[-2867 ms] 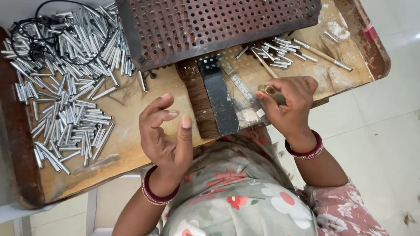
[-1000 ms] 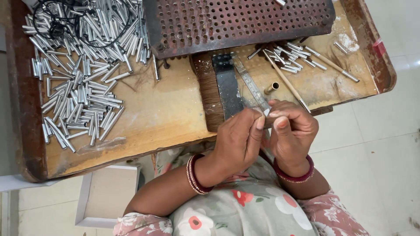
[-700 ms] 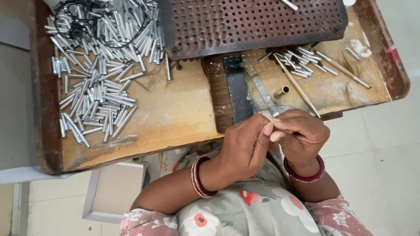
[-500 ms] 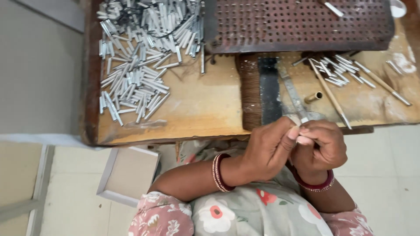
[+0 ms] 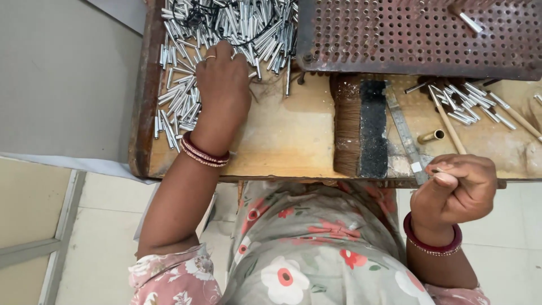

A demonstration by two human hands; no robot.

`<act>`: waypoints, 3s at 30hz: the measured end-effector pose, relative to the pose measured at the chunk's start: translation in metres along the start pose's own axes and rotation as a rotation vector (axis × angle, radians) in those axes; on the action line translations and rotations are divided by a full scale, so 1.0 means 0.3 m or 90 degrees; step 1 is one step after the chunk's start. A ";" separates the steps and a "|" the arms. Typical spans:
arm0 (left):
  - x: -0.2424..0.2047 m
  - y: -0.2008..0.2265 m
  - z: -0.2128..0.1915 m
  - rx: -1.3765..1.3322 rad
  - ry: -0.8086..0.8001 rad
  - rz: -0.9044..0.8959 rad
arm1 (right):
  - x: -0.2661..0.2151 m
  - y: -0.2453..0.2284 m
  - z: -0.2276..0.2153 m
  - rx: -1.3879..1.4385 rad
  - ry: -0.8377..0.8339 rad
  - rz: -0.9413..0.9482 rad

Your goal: The person cleans and sorts small silver metal tubes at a workbench using a wooden rod and a bench brush.

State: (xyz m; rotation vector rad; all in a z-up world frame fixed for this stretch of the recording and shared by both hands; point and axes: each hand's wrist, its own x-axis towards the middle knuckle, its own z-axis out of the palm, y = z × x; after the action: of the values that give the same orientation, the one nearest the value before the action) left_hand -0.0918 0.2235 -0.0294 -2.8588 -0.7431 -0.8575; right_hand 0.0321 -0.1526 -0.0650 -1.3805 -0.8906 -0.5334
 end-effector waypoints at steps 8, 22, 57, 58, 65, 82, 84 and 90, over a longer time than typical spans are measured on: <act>-0.095 0.249 -0.198 -0.222 0.020 0.030 | -0.003 -0.109 0.003 -0.065 -0.061 0.060; -0.314 0.626 -0.182 -0.798 0.075 0.184 | -0.003 -0.200 -0.006 0.299 -0.105 0.315; -0.331 0.612 -0.265 -0.910 -0.019 0.070 | 0.044 -0.193 0.001 0.041 -0.158 -0.095; -0.333 0.613 -0.266 -0.909 -0.015 0.067 | 0.043 -0.194 0.005 0.043 -0.161 -0.096; -0.341 0.613 -0.259 -0.963 -0.060 0.047 | 0.051 -0.196 0.037 -0.192 -0.220 -0.278; -0.305 0.560 -0.187 -0.622 0.135 0.101 | 0.000 -0.149 0.008 0.131 -0.095 0.184; -0.339 0.601 -0.146 -1.029 -0.098 0.025 | 0.026 -0.157 0.005 0.108 -0.209 0.154; -0.348 0.589 -0.121 -1.180 -0.060 -0.187 | 0.165 0.013 -0.113 -0.382 -0.107 0.020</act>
State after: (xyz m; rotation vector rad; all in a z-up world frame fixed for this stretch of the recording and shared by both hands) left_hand -0.1034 0.0157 -0.0417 -4.2121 -0.2975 -2.4540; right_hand 0.0716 -0.1765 -0.0265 -2.0030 -0.8760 -0.7013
